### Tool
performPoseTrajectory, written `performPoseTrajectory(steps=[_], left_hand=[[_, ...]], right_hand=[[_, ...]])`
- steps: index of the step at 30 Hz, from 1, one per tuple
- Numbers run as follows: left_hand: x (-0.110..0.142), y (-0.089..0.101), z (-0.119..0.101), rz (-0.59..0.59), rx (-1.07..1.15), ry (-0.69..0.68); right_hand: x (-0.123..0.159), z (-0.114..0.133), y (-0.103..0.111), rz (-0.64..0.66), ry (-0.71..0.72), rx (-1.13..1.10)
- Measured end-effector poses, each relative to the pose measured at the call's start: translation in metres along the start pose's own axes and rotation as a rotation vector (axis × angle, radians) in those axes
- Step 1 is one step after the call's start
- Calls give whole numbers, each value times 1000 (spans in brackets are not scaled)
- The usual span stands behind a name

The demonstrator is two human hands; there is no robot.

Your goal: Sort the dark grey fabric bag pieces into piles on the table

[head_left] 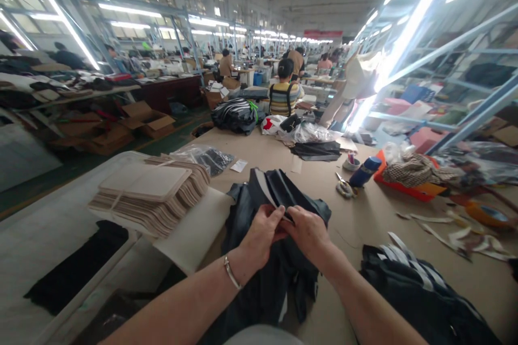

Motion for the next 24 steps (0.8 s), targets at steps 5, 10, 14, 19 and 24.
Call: performPoseTrajectory(steps=[5,10,14,19,24], left_hand=[[-7,13,16,13,29,89],[-11,13,19,67,-24,92],[20,-7,24,284,147,214],[101,-52,40,862,15,542],[42,-12,11,542,159,297]], right_hand=[[17,-13,-49,-85,-188,-883],[22,-19,-38,-41,-183,-984],[25,-54,-29,-101,-243,-1000],[39,-88,-55,-29,-372,-1197],[72,-60,-51,104,-347,-1312]])
Point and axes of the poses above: each hand's wrist, its own x-axis away from the middle knuckle, its own y-axis out of the back of the hand, z = x × y, the point moved 9 cm from there along -x, towards the middle knuckle, and after that the axes turned 6 degrees about y, right-handed, at the moved point
